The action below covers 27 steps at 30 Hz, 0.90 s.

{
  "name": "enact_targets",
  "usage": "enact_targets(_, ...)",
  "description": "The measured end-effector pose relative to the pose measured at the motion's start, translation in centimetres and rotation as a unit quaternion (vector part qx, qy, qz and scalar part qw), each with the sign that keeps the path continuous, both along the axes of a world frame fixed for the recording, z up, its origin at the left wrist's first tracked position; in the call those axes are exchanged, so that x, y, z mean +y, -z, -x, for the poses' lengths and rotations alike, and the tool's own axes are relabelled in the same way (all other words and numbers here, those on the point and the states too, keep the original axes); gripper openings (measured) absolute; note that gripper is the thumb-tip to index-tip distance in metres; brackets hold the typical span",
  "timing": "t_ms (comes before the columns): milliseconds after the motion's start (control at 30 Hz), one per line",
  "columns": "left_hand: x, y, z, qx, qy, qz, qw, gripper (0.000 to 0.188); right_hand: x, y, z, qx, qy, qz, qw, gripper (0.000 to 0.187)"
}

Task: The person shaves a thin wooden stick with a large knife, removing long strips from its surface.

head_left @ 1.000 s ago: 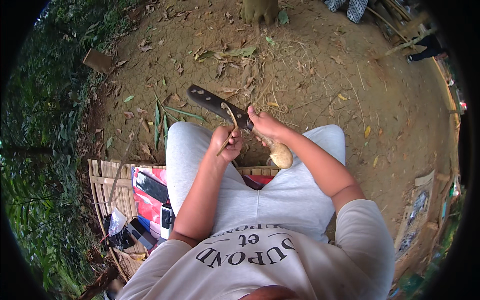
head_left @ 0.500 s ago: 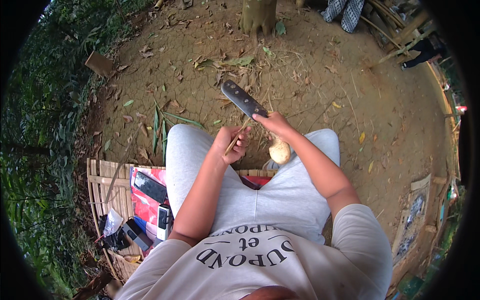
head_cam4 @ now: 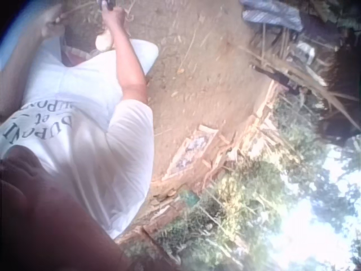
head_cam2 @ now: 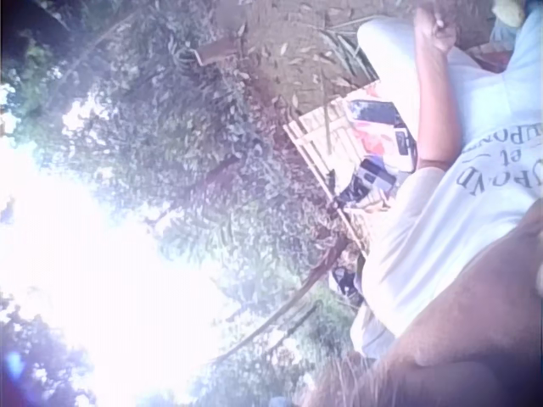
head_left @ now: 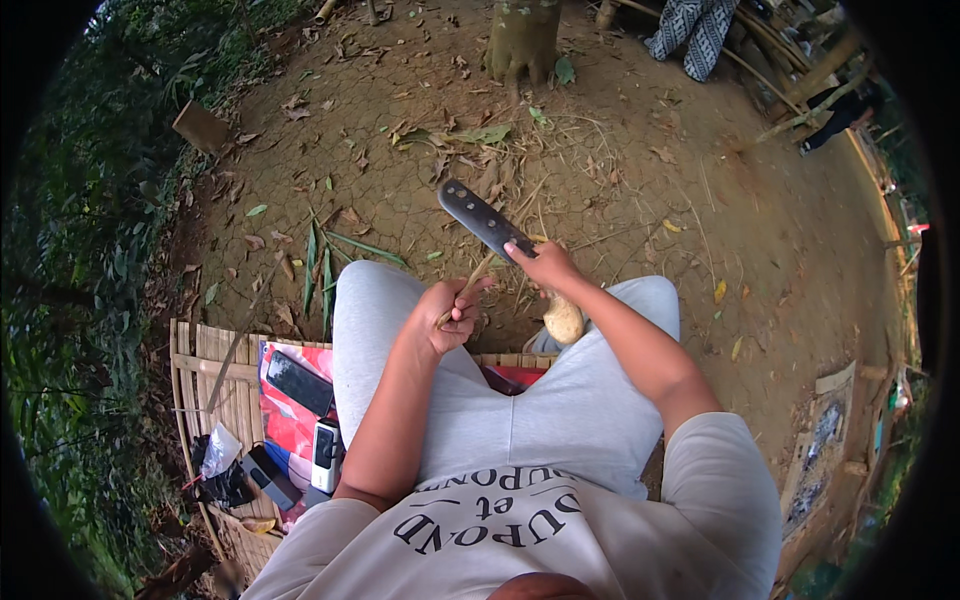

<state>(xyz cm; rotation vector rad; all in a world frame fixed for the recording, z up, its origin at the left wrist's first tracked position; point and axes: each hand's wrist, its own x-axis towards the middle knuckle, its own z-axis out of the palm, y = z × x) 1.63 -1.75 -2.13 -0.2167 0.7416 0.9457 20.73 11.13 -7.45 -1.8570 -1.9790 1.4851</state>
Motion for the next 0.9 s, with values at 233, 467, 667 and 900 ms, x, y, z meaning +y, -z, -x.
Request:
enact_targets(233, -0.4, -1.1, 0.6, -0.034, -0.047, 0.035, 0.998, 0.039, 2.4, 2.2, 0.1, -0.01, 0.009, 0.002, 1.0, 0.064)
enact_targets(467, 0.0, -1.3, 1.8, -0.058, -0.096, 0.043, 0.993, 0.038, 0.9, 0.9, 1.8, 0.008, 0.01, 0.021, 1.0, 0.068)
enact_targets(667, 0.5, -2.5, 1.7, -0.079, -0.097, 0.042, 0.991, 0.036, 4.3, 3.6, 0.8, 0.012, 0.022, 0.055, 0.998, 0.069)
enact_targets(900, 0.1, -1.7, 2.8, -0.07, -0.098, 0.037, 0.992, 0.038, 3.5, 1.8, 2.7, 0.022, -0.043, 0.075, 0.996, 0.069)
